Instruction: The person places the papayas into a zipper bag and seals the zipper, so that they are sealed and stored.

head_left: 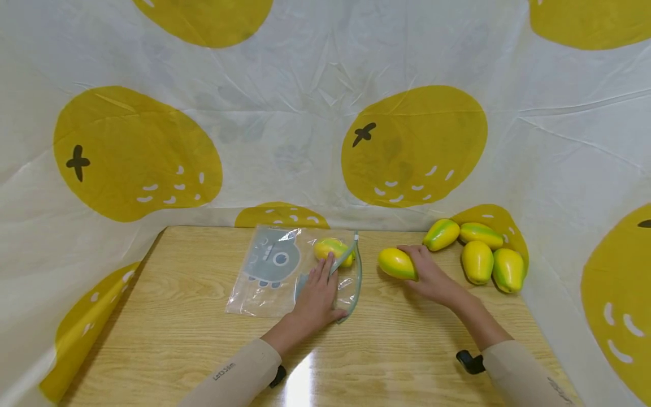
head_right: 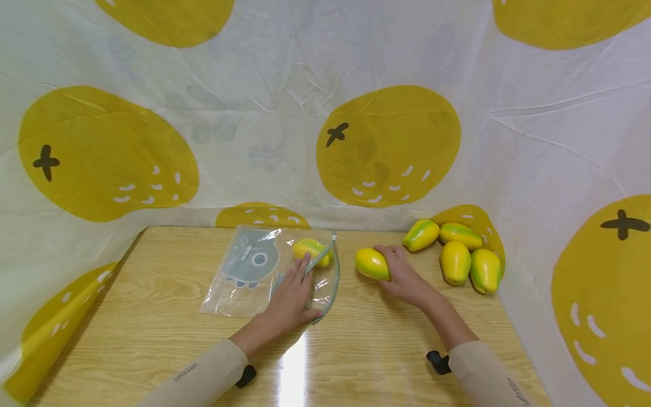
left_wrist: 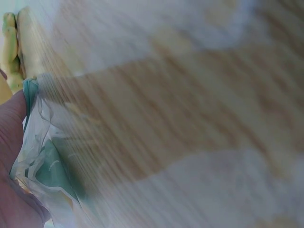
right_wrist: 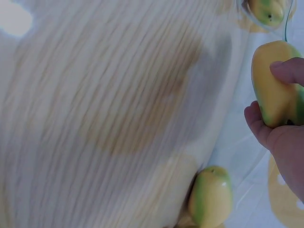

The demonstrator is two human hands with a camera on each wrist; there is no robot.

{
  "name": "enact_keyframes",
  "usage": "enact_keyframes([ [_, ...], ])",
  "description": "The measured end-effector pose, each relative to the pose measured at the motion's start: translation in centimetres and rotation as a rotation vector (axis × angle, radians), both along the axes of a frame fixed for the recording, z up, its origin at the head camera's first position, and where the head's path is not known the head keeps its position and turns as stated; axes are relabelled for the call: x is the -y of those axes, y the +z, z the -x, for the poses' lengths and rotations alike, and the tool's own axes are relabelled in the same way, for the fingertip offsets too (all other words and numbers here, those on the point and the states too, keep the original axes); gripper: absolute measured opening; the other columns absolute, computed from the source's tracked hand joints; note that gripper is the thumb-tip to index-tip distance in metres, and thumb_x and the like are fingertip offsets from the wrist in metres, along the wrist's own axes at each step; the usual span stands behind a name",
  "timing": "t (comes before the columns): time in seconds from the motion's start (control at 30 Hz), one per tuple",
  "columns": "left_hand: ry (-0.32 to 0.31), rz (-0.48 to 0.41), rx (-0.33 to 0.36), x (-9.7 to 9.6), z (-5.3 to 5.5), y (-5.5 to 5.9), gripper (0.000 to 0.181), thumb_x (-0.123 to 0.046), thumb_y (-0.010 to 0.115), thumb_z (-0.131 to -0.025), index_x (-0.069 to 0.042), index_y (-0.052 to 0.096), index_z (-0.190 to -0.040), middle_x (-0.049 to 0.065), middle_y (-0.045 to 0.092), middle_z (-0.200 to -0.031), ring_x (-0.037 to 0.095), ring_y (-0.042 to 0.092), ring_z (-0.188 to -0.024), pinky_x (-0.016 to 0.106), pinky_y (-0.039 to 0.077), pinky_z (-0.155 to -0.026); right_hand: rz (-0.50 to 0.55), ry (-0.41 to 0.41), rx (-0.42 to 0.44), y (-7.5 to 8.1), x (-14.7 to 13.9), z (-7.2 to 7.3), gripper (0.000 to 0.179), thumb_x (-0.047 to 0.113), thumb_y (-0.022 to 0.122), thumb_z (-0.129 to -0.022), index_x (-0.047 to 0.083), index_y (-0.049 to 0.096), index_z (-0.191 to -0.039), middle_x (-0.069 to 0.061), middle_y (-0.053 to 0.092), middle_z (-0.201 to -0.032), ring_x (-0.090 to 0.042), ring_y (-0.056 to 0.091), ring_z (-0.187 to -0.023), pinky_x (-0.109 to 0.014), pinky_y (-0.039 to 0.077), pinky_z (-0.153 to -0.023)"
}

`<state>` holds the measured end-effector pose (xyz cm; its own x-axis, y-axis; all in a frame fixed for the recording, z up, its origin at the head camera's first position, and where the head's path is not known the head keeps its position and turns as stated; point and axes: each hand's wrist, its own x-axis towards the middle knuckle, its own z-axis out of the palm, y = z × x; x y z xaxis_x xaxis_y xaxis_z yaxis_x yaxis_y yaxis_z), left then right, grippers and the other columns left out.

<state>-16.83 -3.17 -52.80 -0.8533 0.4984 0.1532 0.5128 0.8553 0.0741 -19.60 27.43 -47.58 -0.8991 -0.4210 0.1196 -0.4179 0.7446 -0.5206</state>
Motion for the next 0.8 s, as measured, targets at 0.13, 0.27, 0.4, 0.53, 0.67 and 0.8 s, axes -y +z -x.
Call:
enact_keyframes([
  [0.13, -0.001, -0.002, -0.007, 0.0, 0.0, 0.0, 0.112, -0.07, 0.073, -0.066, 0.002, 0.036, -0.145, 0.023, 0.003, -0.161, 0.038, 0.02, -0.148, 0.049, 0.034, -0.114, 0.028, 0.035, -0.003, 0.2, 1.2, 0.2, 0.078, -0.004, 0.072, -0.078, 0.004, 0.033, -0.144, -0.026, 0.039, -0.131, -0.038, 0.042, -0.12, -0.06, 0.039, -0.099],
  [0.27, 0.0, -0.004, -0.007, -0.1, 0.1, 0.0, 0.112, -0.069, 0.073, -0.066, 0.002, 0.036, -0.144, 0.023, 0.003, -0.161, 0.038, 0.02, -0.148, 0.049, 0.034, -0.114, 0.048, 0.071, 0.024, 0.2, 2.3, 0.2, 0.077, -0.004, 0.073, -0.078, 0.006, 0.033, -0.144, -0.023, 0.039, -0.132, -0.036, 0.042, -0.121, -0.059, 0.04, -0.101],
  [0.4, 0.004, 0.001, 0.009, -0.2, 0.1, 0.1, 0.111, -0.069, 0.073, -0.067, 0.001, 0.036, -0.145, 0.022, 0.001, -0.162, 0.037, 0.018, -0.148, 0.049, 0.033, -0.115, 0.049, 0.104, 0.049, 0.2, 3.2, 0.4, 0.078, -0.004, 0.072, -0.079, 0.007, 0.032, -0.145, -0.02, 0.038, -0.133, -0.034, 0.04, -0.123, -0.058, 0.04, -0.103],
  [0.53, 0.007, 0.007, 0.013, -0.1, 0.0, 0.3, 0.11, -0.07, 0.072, -0.067, 0.0, 0.036, -0.145, 0.022, -0.001, -0.162, 0.037, 0.017, -0.148, 0.049, 0.033, -0.115, 0.05, 0.12, 0.067, 0.1, 3.8, 0.6, 0.077, -0.002, 0.072, -0.08, 0.009, 0.032, -0.145, -0.018, 0.037, -0.134, -0.031, 0.041, -0.124, -0.056, 0.04, -0.104],
  [0.67, 0.007, 0.005, 0.009, -0.1, -0.1, 0.4, 0.11, -0.069, 0.072, -0.067, 0.0, 0.037, -0.144, 0.022, 0.0, -0.162, 0.037, 0.018, -0.148, 0.048, 0.033, -0.115, 0.056, 0.131, 0.085, 0.1, 4.3, 0.8, 0.077, -0.001, 0.072, -0.081, 0.009, 0.032, -0.146, -0.017, 0.036, -0.135, -0.031, 0.042, -0.124, -0.056, 0.04, -0.105],
  [0.8, 0.006, 0.002, 0.011, -0.1, -0.1, 0.4, 0.11, -0.069, 0.073, -0.067, 0.0, 0.036, -0.145, 0.021, 0.0, -0.162, 0.037, 0.019, -0.148, 0.048, 0.033, -0.115, 0.059, 0.137, 0.089, 0.1, 4.6, 0.7, 0.077, -0.002, 0.072, -0.081, 0.007, 0.032, -0.146, -0.018, 0.037, -0.135, -0.033, 0.043, -0.124, -0.057, 0.039, -0.105],
])
